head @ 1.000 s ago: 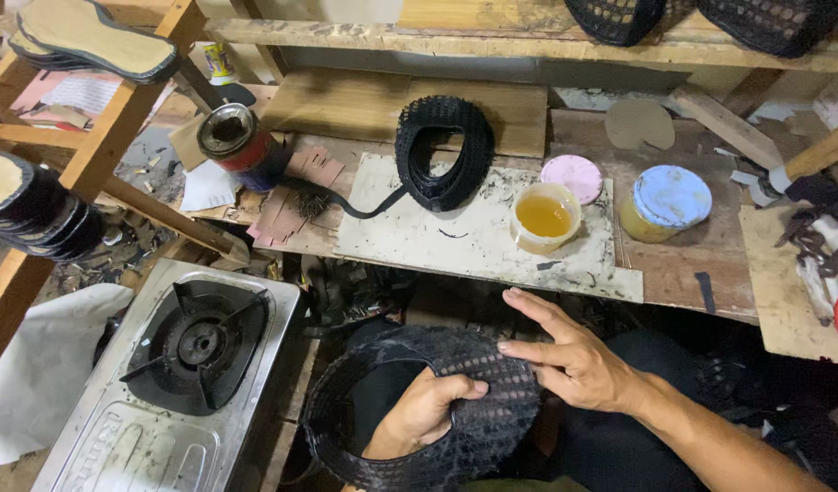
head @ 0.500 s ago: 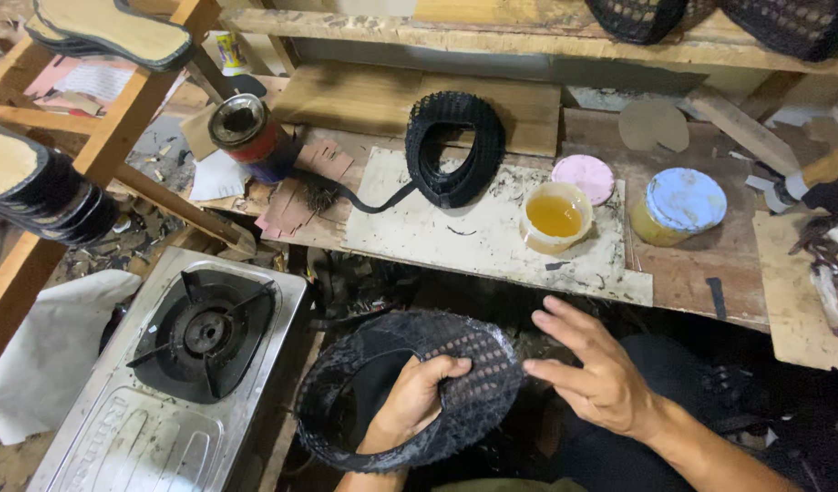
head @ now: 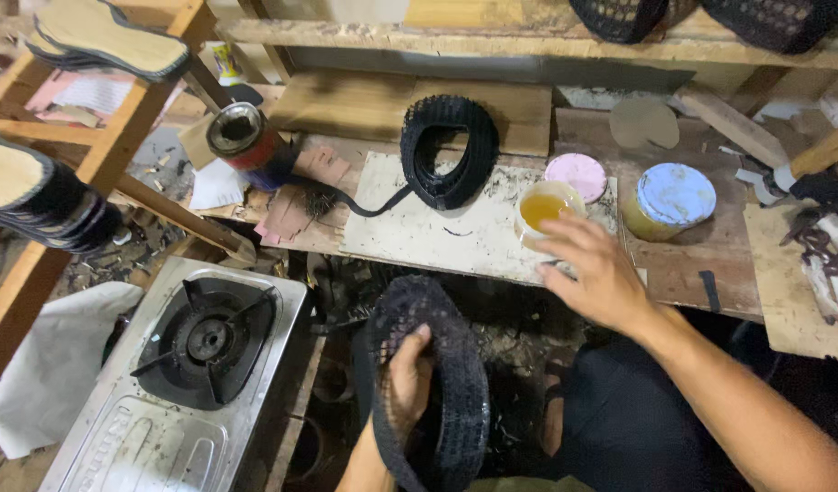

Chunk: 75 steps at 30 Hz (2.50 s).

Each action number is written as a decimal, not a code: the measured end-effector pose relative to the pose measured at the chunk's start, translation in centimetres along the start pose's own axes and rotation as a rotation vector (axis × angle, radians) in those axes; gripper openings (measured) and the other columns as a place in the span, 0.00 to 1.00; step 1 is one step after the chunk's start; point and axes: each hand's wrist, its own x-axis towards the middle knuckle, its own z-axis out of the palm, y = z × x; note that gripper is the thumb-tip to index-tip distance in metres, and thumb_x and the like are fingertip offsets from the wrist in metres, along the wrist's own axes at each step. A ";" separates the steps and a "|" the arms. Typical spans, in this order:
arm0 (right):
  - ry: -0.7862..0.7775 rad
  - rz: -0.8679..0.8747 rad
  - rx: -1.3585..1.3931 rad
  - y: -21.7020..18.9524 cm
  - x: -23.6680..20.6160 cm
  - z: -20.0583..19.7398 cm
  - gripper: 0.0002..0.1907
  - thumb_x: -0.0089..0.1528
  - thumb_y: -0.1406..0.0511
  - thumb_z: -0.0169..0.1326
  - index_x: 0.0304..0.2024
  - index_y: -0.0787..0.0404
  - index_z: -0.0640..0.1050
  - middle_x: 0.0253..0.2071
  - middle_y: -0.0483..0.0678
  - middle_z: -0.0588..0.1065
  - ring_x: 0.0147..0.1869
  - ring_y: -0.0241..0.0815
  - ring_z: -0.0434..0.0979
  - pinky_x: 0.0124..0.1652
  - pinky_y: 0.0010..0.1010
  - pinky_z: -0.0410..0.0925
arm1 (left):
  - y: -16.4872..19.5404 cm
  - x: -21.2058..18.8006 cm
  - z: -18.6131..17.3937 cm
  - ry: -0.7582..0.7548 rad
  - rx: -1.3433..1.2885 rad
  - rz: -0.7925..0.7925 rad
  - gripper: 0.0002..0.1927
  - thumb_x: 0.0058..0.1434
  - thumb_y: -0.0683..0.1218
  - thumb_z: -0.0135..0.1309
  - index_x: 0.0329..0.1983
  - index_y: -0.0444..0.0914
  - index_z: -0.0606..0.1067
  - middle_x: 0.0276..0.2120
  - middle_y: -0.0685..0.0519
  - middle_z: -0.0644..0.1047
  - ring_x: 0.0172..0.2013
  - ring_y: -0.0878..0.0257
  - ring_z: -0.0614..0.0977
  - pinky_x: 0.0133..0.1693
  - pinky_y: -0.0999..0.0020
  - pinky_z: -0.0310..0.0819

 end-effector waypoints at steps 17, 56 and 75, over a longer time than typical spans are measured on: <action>0.061 -0.008 0.213 -3.6 -2.3 -0.6 0.13 0.55 0.64 0.62 0.42 0.57 0.82 0.70 0.52 0.69 0.78 0.56 0.61 0.73 0.50 0.57 | -0.7 -0.2 0.5 -0.272 -0.396 -0.206 0.04 0.62 0.33 0.51 0.36 0.28 0.76 0.37 0.44 0.81 0.40 0.53 0.83 0.46 0.55 0.78; -0.254 0.216 -0.310 0.8 4.5 -1.3 0.36 0.47 0.46 0.69 0.53 0.55 0.83 0.77 0.55 0.55 0.79 0.67 0.46 0.63 0.67 0.48 | -0.2 -2.0 3.9 -0.066 -0.180 -0.145 0.19 0.60 0.37 0.54 0.55 0.29 0.75 0.49 0.45 0.81 0.49 0.52 0.82 0.54 0.53 0.75; 0.054 -0.176 0.346 -6.3 -4.8 1.1 0.30 0.56 0.71 0.60 0.61 0.51 0.76 0.76 0.61 0.53 0.80 0.63 0.50 0.72 0.50 0.51 | 0.2 -2.8 5.5 -0.280 -0.268 -0.158 0.15 0.59 0.31 0.51 0.50 0.27 0.78 0.46 0.44 0.82 0.47 0.56 0.83 0.53 0.61 0.76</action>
